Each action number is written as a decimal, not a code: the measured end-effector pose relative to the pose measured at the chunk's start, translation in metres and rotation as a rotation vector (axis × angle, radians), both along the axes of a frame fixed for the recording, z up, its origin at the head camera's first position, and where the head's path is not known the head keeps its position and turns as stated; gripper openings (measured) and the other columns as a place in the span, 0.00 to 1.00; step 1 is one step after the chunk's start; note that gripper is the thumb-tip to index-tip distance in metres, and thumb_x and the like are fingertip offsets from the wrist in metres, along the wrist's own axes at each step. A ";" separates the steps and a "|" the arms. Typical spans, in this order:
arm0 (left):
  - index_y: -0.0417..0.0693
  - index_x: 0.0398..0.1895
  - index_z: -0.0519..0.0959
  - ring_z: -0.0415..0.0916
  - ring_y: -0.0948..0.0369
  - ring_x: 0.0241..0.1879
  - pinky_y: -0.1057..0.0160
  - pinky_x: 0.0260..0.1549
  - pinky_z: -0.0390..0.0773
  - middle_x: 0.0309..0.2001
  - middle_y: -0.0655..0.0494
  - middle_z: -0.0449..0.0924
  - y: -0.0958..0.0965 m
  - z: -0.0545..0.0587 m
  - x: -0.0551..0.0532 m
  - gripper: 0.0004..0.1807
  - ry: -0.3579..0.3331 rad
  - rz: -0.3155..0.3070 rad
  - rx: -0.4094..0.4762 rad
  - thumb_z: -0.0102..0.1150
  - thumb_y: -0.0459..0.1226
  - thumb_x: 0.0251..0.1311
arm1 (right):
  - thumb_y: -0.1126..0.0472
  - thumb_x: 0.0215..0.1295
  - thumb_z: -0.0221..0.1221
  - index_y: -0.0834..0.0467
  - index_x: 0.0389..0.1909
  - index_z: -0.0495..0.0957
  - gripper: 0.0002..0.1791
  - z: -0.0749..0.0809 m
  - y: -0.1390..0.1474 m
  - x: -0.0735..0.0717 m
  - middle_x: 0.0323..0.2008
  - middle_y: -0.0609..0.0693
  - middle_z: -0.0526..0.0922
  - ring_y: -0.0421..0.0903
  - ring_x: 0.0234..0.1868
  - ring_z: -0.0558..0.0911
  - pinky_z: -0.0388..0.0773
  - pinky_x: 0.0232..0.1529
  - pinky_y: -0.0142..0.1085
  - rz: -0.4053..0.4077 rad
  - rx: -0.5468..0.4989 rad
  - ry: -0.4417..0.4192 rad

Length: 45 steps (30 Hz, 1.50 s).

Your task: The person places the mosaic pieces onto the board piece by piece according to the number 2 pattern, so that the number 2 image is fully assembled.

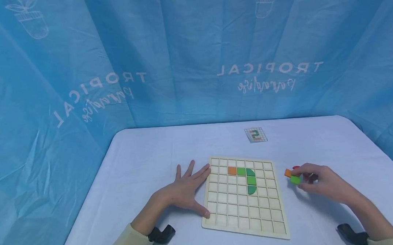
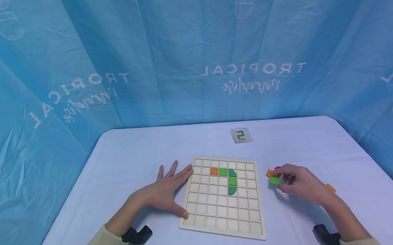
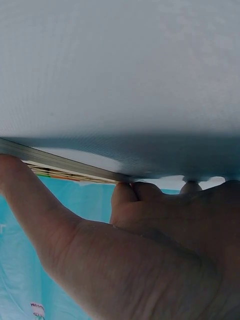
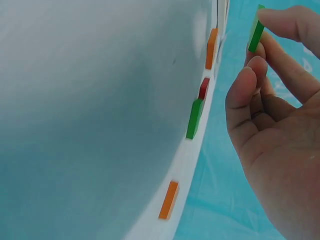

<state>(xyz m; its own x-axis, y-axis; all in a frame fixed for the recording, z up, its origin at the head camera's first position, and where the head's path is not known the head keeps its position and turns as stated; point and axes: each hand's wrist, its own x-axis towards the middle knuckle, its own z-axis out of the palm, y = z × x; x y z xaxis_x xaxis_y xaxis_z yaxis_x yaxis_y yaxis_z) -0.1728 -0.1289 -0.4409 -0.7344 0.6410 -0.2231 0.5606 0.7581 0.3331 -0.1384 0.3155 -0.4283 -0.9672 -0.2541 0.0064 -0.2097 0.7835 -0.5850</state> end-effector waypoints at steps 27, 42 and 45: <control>0.61 0.78 0.39 0.18 0.48 0.72 0.33 0.60 0.21 0.76 0.70 0.28 0.001 0.001 0.000 0.72 0.000 0.000 0.004 0.57 0.79 0.28 | 0.60 0.53 0.70 0.47 0.46 0.84 0.17 0.004 -0.050 -0.016 0.36 0.41 0.79 0.44 0.36 0.75 0.74 0.33 0.32 0.105 -0.035 -0.065; 0.60 0.78 0.39 0.17 0.48 0.72 0.33 0.59 0.20 0.76 0.70 0.28 0.001 0.000 0.000 0.73 0.000 0.001 0.001 0.57 0.80 0.28 | 0.64 0.50 0.69 0.49 0.45 0.84 0.19 0.004 -0.078 -0.020 0.37 0.39 0.79 0.43 0.34 0.75 0.75 0.33 0.32 0.165 -0.043 -0.044; 0.60 0.78 0.39 0.18 0.48 0.72 0.32 0.59 0.20 0.76 0.70 0.28 0.000 0.000 0.000 0.73 0.003 -0.001 0.000 0.58 0.79 0.28 | 0.64 0.50 0.68 0.48 0.45 0.84 0.19 0.003 -0.082 -0.021 0.38 0.39 0.79 0.42 0.34 0.75 0.75 0.34 0.32 0.186 -0.053 -0.039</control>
